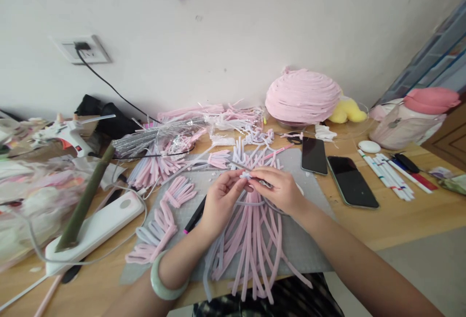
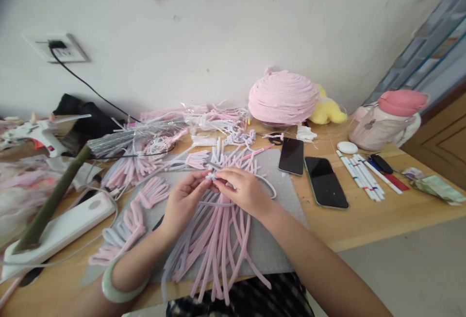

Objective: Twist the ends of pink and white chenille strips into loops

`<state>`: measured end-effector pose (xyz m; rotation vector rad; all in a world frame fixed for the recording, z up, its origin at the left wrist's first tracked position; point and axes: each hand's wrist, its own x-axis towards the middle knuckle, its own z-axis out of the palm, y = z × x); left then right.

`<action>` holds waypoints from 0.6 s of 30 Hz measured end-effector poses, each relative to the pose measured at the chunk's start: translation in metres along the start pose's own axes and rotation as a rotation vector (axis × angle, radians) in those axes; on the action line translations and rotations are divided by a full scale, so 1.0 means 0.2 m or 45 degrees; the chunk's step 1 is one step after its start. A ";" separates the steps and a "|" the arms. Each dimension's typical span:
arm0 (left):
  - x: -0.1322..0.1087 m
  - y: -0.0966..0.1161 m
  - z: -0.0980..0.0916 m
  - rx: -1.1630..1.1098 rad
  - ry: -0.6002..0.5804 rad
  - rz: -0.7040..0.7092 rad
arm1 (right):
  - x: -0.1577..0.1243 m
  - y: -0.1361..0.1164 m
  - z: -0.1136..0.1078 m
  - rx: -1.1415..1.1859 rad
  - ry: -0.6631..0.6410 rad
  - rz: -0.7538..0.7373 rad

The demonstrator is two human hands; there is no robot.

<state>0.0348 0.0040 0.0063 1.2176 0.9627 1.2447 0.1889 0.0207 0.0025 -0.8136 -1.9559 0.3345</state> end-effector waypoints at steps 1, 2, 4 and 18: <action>0.00 0.00 0.00 0.005 0.005 -0.004 | 0.00 0.00 0.00 -0.022 -0.001 -0.013; 0.00 0.00 0.00 0.010 0.007 -0.006 | 0.00 0.00 0.01 -0.037 0.000 -0.022; 0.00 0.00 0.00 0.010 0.001 -0.006 | 0.00 0.00 0.01 -0.040 0.010 -0.028; 0.07 0.07 -0.12 0.937 -0.304 0.586 | 0.03 -0.01 -0.01 0.419 -0.166 0.490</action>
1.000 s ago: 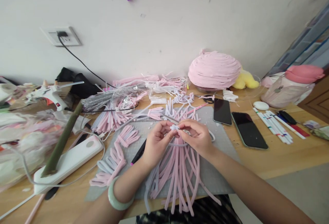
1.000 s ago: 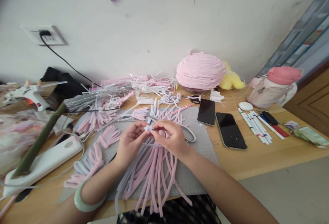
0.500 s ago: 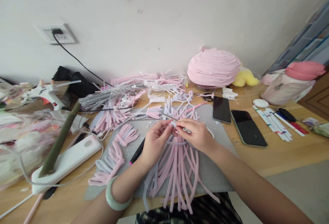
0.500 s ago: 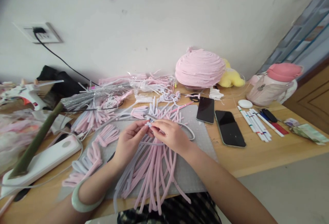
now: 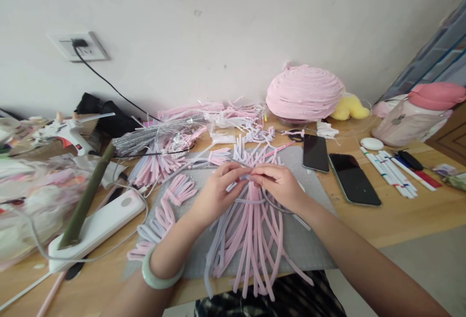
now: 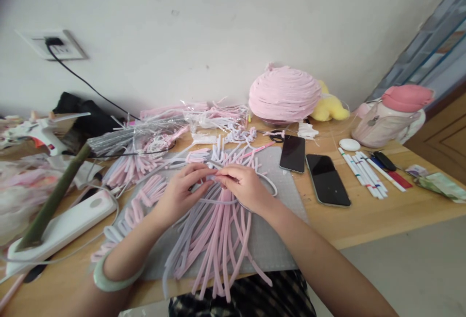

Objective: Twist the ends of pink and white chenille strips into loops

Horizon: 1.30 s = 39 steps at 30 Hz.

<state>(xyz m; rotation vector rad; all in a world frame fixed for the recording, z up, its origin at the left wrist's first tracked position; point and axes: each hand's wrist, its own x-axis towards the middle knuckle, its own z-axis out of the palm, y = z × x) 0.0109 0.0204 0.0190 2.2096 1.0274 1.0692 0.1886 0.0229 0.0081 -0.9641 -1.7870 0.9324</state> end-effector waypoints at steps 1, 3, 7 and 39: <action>0.01 0.00 -0.01 0.007 -0.035 0.013 | 0.00 0.00 0.00 0.069 -0.012 0.061; 0.01 0.00 -0.02 -0.059 -0.065 -0.051 | 0.00 0.01 0.01 0.216 -0.045 0.201; 0.01 0.00 0.00 -0.533 -0.021 -0.387 | 0.00 0.01 0.01 0.220 -0.043 0.315; -0.04 0.13 0.20 -1.666 0.553 -0.821 | -0.07 -0.01 0.12 -0.189 0.479 -0.498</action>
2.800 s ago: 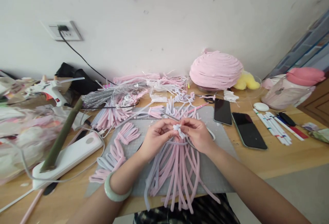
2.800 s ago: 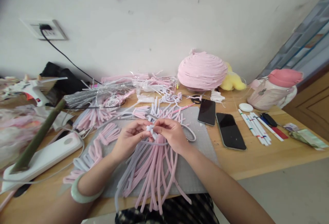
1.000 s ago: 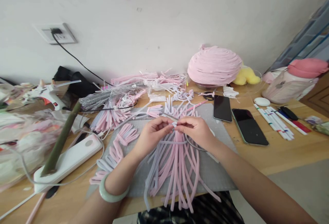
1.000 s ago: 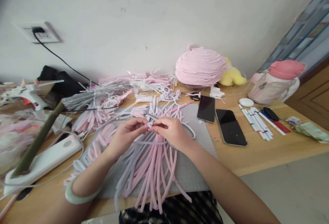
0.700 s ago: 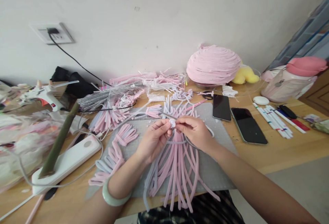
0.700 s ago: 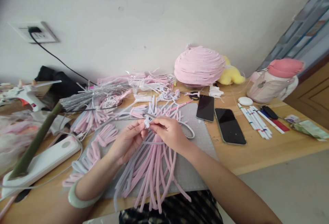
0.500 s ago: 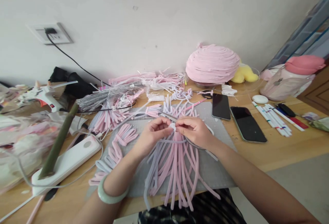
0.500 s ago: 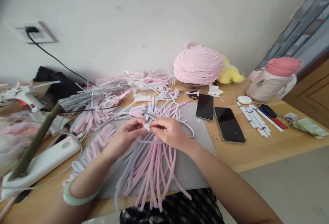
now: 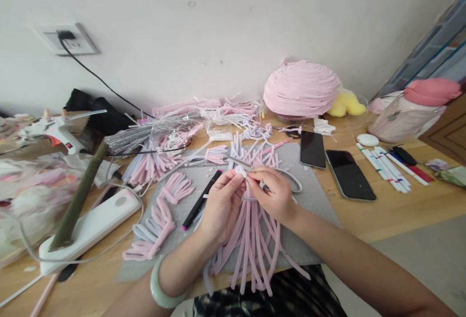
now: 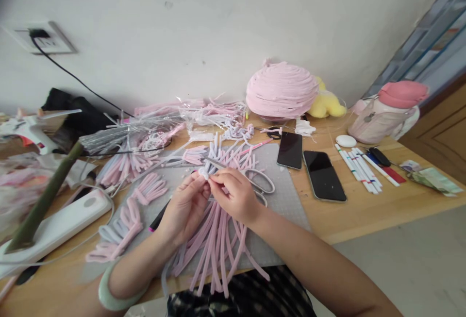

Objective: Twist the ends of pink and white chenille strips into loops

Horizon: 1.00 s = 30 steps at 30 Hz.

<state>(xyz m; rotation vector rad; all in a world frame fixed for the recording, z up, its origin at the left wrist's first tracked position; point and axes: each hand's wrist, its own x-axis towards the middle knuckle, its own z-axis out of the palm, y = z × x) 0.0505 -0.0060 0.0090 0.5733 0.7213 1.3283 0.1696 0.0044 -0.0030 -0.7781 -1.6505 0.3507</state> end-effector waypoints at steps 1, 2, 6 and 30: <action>0.00 0.00 0.00 0.005 0.002 0.034 | 0.00 0.00 0.01 0.048 -0.018 0.098; 0.00 0.01 0.00 0.034 -0.013 0.069 | 0.01 0.01 0.01 0.128 -0.053 0.239; 0.04 0.06 -0.04 0.252 -0.194 0.142 | 0.05 0.03 0.00 0.682 -0.235 0.814; 0.07 0.22 -0.14 1.754 -0.657 0.944 | 0.08 0.05 -0.01 0.520 -0.362 0.783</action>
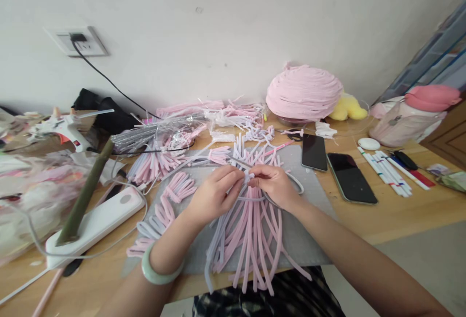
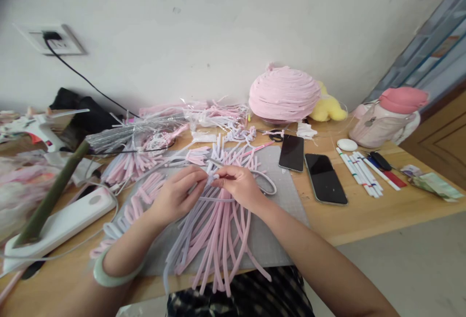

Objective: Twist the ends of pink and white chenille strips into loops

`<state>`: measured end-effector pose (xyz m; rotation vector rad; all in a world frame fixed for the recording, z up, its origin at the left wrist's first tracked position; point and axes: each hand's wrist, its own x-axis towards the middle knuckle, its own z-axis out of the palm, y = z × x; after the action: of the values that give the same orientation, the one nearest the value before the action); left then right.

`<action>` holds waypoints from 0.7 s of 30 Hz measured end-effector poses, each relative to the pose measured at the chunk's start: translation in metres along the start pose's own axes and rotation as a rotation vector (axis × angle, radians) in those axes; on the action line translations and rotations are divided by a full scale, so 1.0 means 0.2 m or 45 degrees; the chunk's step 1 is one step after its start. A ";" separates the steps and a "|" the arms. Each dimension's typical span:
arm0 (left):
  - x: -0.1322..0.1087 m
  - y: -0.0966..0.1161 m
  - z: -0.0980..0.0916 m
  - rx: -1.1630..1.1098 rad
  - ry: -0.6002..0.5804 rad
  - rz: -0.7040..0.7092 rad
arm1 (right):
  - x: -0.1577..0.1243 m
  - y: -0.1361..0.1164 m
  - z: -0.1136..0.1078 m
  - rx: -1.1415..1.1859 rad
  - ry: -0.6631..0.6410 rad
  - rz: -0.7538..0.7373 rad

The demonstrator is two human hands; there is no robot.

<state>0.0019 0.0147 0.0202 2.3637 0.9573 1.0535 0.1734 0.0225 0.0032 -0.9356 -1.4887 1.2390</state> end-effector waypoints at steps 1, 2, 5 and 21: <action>0.01 0.02 0.00 -0.066 -0.008 -0.075 | 0.00 0.01 -0.01 -0.067 -0.005 -0.071; 0.02 0.03 -0.01 -0.154 -0.016 -0.178 | 0.00 0.02 -0.01 -0.131 -0.011 -0.145; 0.04 0.06 0.00 -0.602 -0.044 -0.564 | 0.00 0.03 -0.03 -0.273 -0.023 -0.390; 0.04 0.05 0.02 -0.273 -0.097 -0.324 | 0.01 0.00 -0.05 -0.041 -0.088 0.092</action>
<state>0.0127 0.0135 0.0270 2.0320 1.0295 0.9117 0.1831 0.0268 0.0034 -0.9840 -1.5448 1.3147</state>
